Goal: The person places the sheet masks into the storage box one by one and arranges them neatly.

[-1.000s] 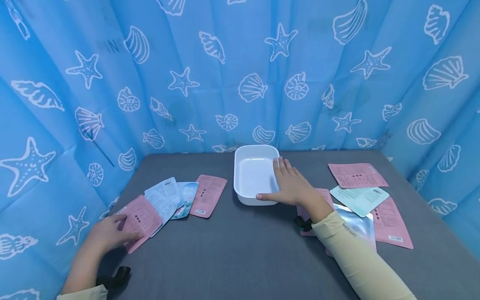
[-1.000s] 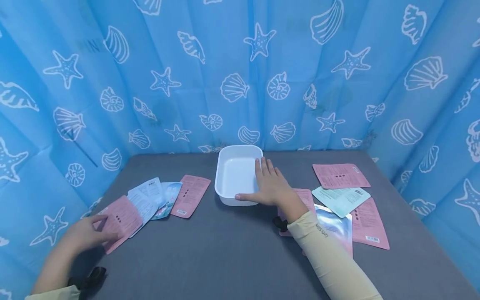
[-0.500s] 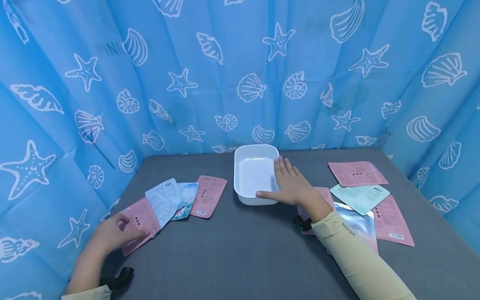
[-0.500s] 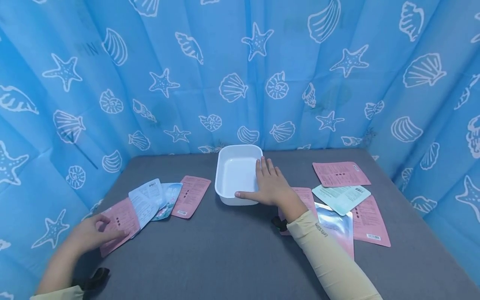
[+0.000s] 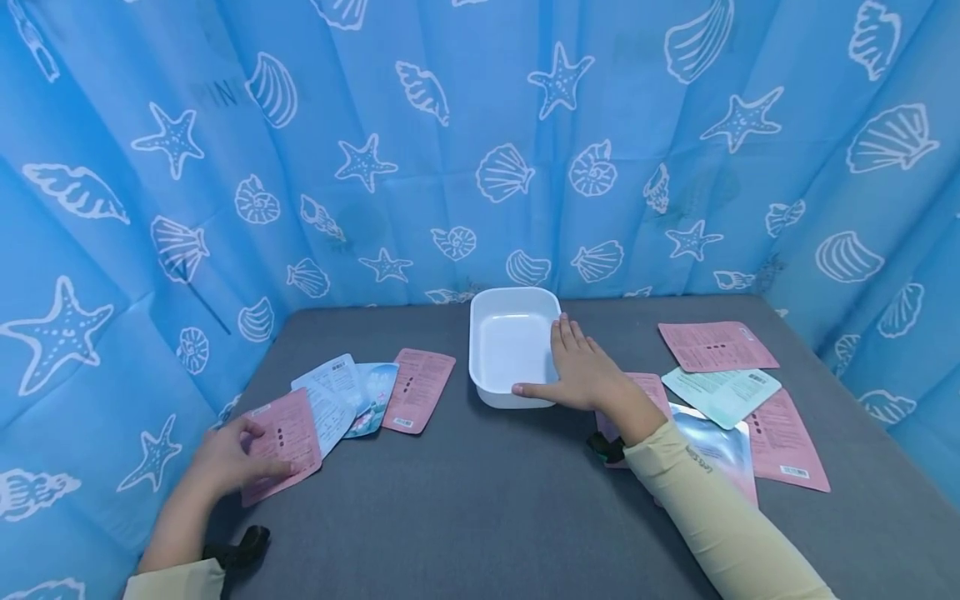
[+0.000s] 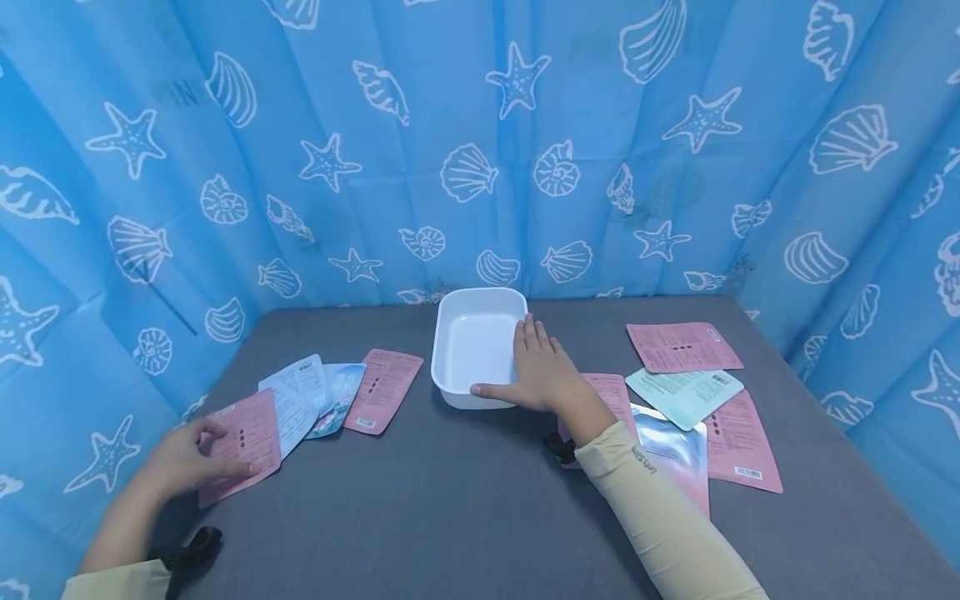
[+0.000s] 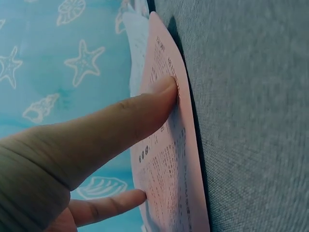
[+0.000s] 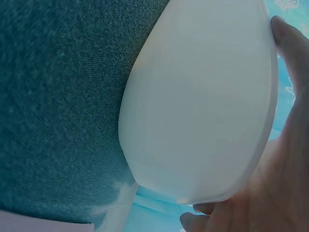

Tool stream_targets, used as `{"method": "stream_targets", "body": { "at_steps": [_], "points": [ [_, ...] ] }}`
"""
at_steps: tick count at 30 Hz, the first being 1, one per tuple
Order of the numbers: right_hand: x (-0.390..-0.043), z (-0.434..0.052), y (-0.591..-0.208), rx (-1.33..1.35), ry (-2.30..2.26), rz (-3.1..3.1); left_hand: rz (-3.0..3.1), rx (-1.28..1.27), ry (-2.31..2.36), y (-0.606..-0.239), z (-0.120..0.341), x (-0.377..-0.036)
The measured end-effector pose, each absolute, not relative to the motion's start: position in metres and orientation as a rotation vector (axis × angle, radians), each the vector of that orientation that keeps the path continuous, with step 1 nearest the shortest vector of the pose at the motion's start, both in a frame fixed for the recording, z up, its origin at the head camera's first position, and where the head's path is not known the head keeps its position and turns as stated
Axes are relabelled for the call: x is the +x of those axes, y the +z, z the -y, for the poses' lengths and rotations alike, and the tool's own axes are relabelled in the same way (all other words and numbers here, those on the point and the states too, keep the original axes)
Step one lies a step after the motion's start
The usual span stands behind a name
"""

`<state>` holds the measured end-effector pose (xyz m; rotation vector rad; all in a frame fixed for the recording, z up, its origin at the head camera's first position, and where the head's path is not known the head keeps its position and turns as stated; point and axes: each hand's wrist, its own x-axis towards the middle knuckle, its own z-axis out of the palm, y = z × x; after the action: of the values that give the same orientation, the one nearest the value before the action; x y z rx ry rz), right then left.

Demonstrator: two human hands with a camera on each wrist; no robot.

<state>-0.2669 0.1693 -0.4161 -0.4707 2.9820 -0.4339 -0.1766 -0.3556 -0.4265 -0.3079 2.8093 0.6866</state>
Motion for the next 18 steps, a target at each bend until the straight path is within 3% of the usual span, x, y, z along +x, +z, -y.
{"method": "stream_targets", "body": {
  "at_steps": [18],
  "points": [
    [-0.2670, -0.1707, -0.4169, -0.471, -0.463, -2.974, -2.836, -0.304, 0.842, -0.4324, 0.3569, -0.1811]
  ]
}}
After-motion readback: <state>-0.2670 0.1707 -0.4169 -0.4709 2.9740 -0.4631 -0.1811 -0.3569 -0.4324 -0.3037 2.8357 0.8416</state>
